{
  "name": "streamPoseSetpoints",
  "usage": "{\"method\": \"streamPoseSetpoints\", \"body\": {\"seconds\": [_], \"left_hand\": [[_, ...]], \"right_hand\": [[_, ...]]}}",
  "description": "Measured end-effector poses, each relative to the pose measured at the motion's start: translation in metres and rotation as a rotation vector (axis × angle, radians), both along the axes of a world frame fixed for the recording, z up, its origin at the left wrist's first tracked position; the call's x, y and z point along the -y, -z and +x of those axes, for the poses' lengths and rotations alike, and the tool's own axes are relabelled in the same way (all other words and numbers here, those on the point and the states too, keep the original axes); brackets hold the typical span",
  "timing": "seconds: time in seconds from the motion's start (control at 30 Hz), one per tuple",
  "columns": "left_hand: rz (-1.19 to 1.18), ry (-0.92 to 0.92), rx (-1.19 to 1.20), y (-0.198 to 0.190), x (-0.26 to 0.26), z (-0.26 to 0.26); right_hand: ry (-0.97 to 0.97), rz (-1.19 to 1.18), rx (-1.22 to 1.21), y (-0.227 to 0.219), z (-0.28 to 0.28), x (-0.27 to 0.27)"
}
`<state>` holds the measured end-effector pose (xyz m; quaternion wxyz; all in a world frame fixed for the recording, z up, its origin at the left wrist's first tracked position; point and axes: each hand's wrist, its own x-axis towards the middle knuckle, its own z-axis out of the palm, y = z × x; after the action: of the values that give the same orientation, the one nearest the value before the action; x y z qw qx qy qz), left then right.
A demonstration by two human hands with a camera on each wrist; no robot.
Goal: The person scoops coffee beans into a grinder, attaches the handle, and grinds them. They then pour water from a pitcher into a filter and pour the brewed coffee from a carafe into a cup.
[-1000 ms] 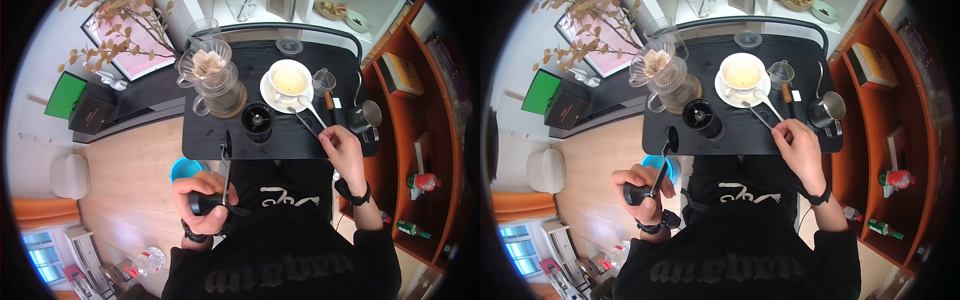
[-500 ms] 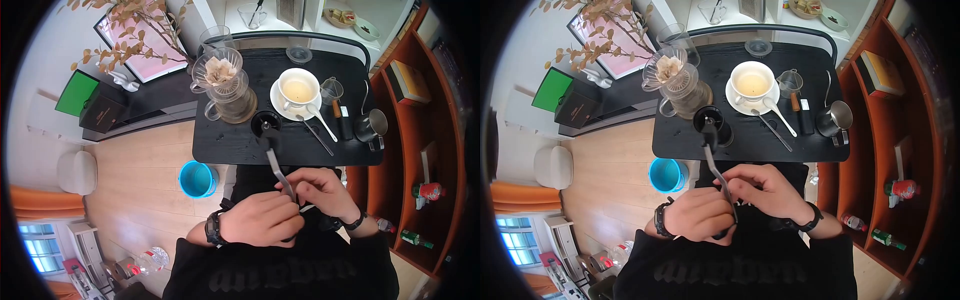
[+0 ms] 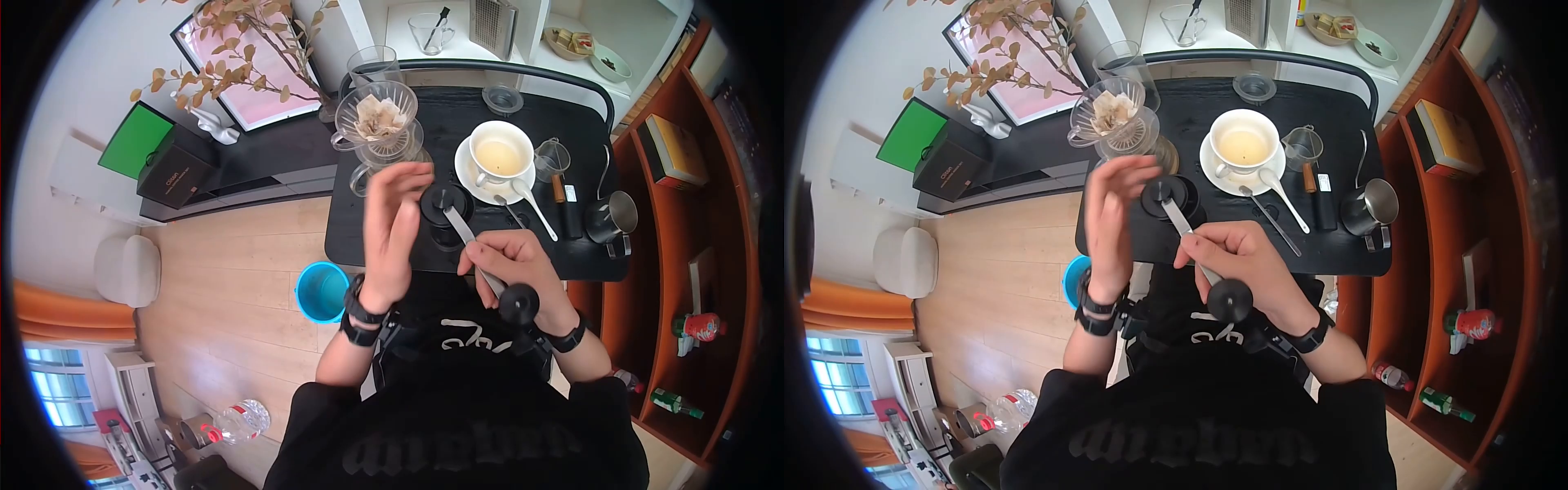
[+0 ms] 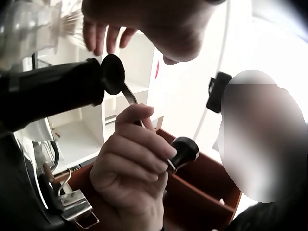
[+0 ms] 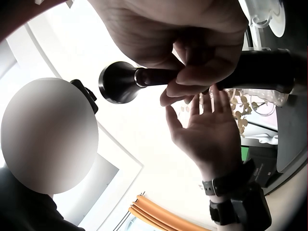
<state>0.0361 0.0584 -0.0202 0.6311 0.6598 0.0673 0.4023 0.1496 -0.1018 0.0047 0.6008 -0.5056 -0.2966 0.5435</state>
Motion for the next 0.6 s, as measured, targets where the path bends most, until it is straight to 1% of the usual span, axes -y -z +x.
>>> {"method": "streamPoseSetpoints", "body": {"seconds": [0.07, 0.17, 0.27, 0.37, 0.47, 0.6], "left_hand": [[-0.086, 0.188, -0.128, 0.018, -0.016, 0.014], [-0.157, 0.267, -0.249, 0.013, -0.009, 0.022], [-0.095, 0.333, -0.268, 0.02, -0.014, 0.029], [-0.17, 0.364, -0.249, 0.025, -0.012, 0.033], [-0.287, 0.372, -0.167, 0.029, -0.01, 0.033], [-0.169, 0.343, -0.235, 0.026, -0.01, 0.035]], "right_hand": [[0.03, -0.001, 0.009, 0.006, -0.001, -0.002], [0.066, -0.025, 0.042, 0.006, -0.005, 0.003], [0.093, -0.006, 0.049, 0.01, -0.007, 0.005], [0.091, 0.013, 0.06, 0.01, -0.006, 0.008], [0.14, 0.035, 0.055, 0.013, -0.005, 0.006], [0.128, 0.01, 0.04, 0.014, -0.004, 0.007]]}}
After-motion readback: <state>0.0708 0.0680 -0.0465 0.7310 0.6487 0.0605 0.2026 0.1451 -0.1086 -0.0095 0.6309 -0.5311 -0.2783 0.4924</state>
